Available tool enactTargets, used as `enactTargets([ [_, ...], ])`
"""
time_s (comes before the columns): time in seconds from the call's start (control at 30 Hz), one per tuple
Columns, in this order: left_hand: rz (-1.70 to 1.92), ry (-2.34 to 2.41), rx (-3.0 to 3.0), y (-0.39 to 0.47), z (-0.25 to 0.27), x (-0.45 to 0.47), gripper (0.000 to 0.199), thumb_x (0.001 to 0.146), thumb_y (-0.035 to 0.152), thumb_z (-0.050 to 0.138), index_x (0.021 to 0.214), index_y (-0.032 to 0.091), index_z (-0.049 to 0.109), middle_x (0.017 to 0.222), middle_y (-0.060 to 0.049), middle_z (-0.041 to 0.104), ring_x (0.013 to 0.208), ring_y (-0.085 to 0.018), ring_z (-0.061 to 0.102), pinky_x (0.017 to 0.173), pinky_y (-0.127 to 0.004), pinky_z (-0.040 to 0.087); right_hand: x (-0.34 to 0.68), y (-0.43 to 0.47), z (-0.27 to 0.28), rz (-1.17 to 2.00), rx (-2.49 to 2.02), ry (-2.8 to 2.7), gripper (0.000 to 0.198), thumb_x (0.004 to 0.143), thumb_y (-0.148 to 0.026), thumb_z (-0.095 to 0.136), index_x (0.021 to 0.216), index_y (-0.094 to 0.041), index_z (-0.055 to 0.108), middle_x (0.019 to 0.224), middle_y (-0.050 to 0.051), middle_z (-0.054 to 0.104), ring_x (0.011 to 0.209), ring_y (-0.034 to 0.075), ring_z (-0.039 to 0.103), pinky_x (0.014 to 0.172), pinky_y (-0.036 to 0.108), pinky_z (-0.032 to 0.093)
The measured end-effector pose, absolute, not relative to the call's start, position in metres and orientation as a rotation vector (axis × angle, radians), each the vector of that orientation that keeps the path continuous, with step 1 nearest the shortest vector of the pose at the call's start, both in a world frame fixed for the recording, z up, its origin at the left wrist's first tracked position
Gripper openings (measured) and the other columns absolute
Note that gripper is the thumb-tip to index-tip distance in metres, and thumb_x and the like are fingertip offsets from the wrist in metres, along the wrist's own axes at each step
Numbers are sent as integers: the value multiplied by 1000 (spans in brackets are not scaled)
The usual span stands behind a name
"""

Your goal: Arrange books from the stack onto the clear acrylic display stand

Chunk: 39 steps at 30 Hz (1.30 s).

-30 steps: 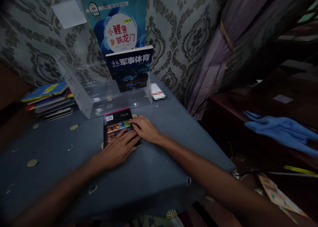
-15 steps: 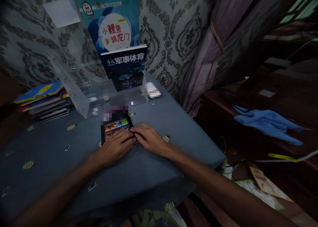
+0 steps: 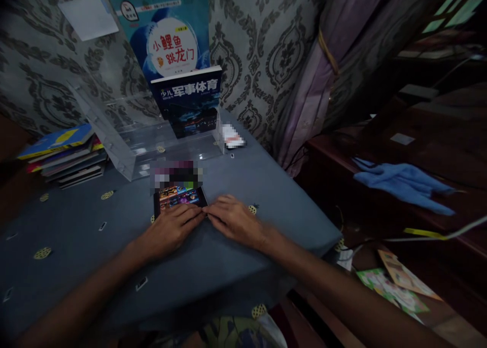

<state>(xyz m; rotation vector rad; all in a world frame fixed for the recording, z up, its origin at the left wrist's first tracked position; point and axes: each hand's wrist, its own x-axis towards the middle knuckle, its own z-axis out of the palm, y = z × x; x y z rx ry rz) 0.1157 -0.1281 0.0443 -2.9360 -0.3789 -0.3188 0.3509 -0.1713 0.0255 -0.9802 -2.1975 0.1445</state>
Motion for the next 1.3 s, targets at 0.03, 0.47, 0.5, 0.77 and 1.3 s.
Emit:
enactTargets([
  [0.03, -314, -373, -2933, -129, 44, 112, 37, 103, 13, 39, 137, 13, 53, 127, -14, 67, 121, -23, 61, 102, -38, 50, 351, -172, 26, 132, -985, -2212, 27, 99, -18, 51, 116, -21, 71, 93, 9, 75, 89, 23, 69, 81, 40, 59],
  [0.47, -420, -492, -2921, -144, 44, 53, 41, 102, 13, 42, 141, 14, 53, 129, -13, 69, 124, -24, 63, 104, -41, 54, 350, -173, 32, 94, -966, -2330, 25, 101, -19, 49, 113, -22, 71, 96, 8, 73, 92, 22, 67, 90, 42, 56],
  [0.5, -445, -499, -2918, -145, 45, 49, 39, 101, 13, 43, 139, 14, 55, 127, -13, 70, 122, -24, 64, 103, -41, 55, 349, -173, 32, 91, -958, -2335, 25, 101, -19, 49, 112, -21, 71, 97, 8, 73, 93, 23, 67, 90, 42, 56],
  [0.77, -669, -627, -3054, -139, 50, 36, 32, 101, 16, 47, 129, 18, 63, 124, -11, 70, 117, -24, 65, 98, -43, 58, 348, -173, 34, 65, -923, -2352, 22, 101, -20, 52, 107, -21, 73, 97, 7, 74, 96, 23, 67, 92, 45, 55],
  [1.3, -766, -1253, -2902, -34, 26, 30, 39, 103, 33, 41, 129, 14, 62, 134, -13, 65, 126, -25, 60, 110, -49, 48, 344, -170, 36, 65, -879, -2349, 20, 100, -20, 52, 105, -19, 72, 97, 9, 74, 98, 23, 67, 91, 44, 56],
])
